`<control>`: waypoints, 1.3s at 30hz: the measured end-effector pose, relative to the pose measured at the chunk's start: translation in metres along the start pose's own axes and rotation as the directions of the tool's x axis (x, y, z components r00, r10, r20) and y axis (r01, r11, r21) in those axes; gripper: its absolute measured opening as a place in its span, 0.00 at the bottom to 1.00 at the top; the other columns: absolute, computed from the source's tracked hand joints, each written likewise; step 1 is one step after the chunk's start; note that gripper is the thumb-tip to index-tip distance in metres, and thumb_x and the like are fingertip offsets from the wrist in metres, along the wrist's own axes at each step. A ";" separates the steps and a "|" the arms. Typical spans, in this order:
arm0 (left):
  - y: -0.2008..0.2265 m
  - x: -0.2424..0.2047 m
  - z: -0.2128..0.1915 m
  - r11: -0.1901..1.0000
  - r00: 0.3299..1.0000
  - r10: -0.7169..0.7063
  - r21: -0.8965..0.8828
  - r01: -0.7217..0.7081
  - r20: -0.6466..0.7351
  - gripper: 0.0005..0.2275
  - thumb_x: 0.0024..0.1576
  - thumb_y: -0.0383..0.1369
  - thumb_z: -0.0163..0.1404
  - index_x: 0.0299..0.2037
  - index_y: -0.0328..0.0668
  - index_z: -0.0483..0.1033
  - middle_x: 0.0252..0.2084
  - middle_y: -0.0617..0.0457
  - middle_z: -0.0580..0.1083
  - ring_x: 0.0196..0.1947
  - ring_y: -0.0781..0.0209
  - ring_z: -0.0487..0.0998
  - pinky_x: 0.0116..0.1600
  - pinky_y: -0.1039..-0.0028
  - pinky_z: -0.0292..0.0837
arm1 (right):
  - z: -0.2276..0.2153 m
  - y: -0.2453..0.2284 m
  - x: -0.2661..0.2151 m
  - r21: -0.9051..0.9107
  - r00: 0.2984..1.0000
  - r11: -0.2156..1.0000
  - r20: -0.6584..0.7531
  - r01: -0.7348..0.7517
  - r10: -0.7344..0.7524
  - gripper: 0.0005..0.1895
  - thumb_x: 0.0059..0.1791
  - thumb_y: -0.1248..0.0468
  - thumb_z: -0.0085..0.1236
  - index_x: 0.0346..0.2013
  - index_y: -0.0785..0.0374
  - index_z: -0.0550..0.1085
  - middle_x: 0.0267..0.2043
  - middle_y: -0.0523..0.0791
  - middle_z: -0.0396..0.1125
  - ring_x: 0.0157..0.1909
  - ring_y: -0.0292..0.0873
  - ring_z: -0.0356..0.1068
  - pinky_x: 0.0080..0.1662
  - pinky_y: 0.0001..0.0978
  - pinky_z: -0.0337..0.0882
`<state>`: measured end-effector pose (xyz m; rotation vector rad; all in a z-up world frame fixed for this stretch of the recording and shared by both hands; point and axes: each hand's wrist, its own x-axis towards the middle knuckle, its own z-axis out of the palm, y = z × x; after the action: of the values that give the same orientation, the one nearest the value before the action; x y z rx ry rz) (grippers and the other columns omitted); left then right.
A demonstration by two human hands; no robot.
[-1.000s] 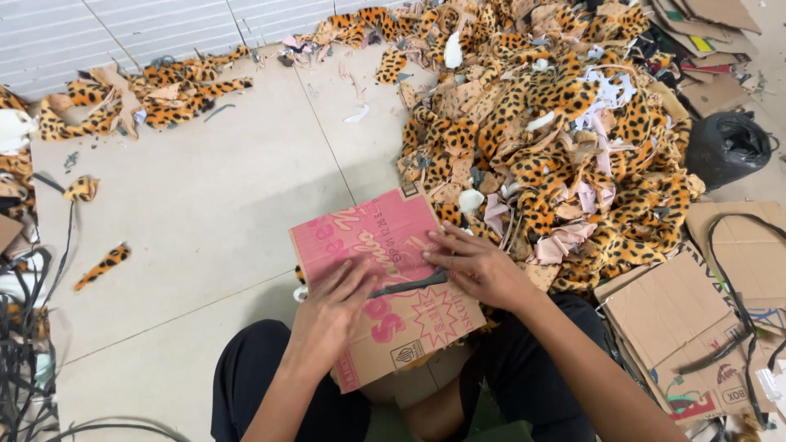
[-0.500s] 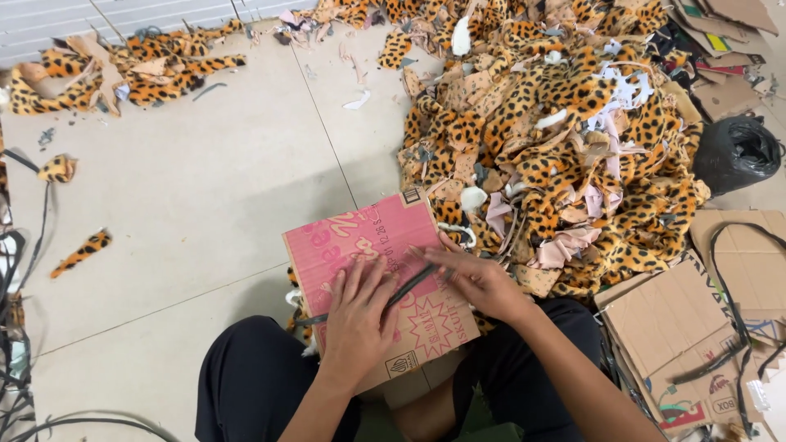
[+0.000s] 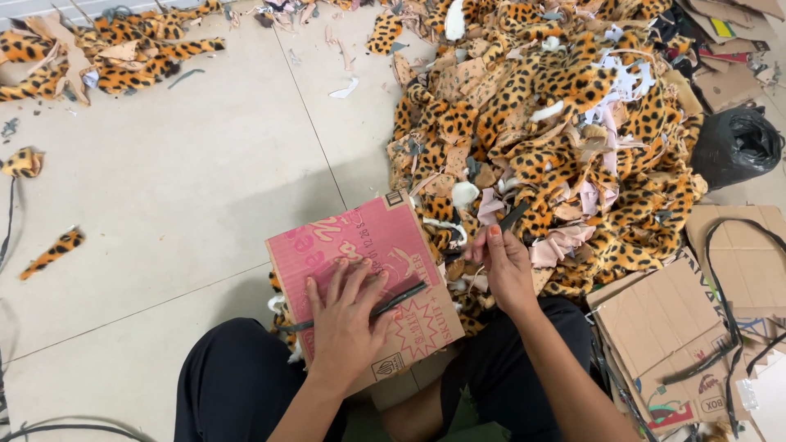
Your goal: A person sits on the floor and uses a black plastic strap to secure a pink cardboard box by wrapping it and tying a knot.
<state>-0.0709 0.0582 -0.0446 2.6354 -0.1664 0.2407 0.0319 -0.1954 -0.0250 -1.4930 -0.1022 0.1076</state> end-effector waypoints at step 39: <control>-0.025 -0.004 0.004 0.542 0.989 -0.146 -0.838 0.065 -0.018 0.03 0.60 0.38 0.55 0.36 0.53 0.78 0.61 0.51 0.73 0.74 0.50 0.61 0.73 0.45 0.06 | 0.106 0.016 0.030 -0.183 0.670 0.890 0.599 -0.418 0.438 0.16 0.60 0.54 0.38 0.38 0.54 0.74 0.30 0.37 0.61 0.34 0.35 0.59 0.40 0.25 0.58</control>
<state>-0.0702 0.0786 -0.0607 1.6410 -0.0602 0.1687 0.0476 -0.0858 -0.0331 -1.4318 -0.2909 1.0084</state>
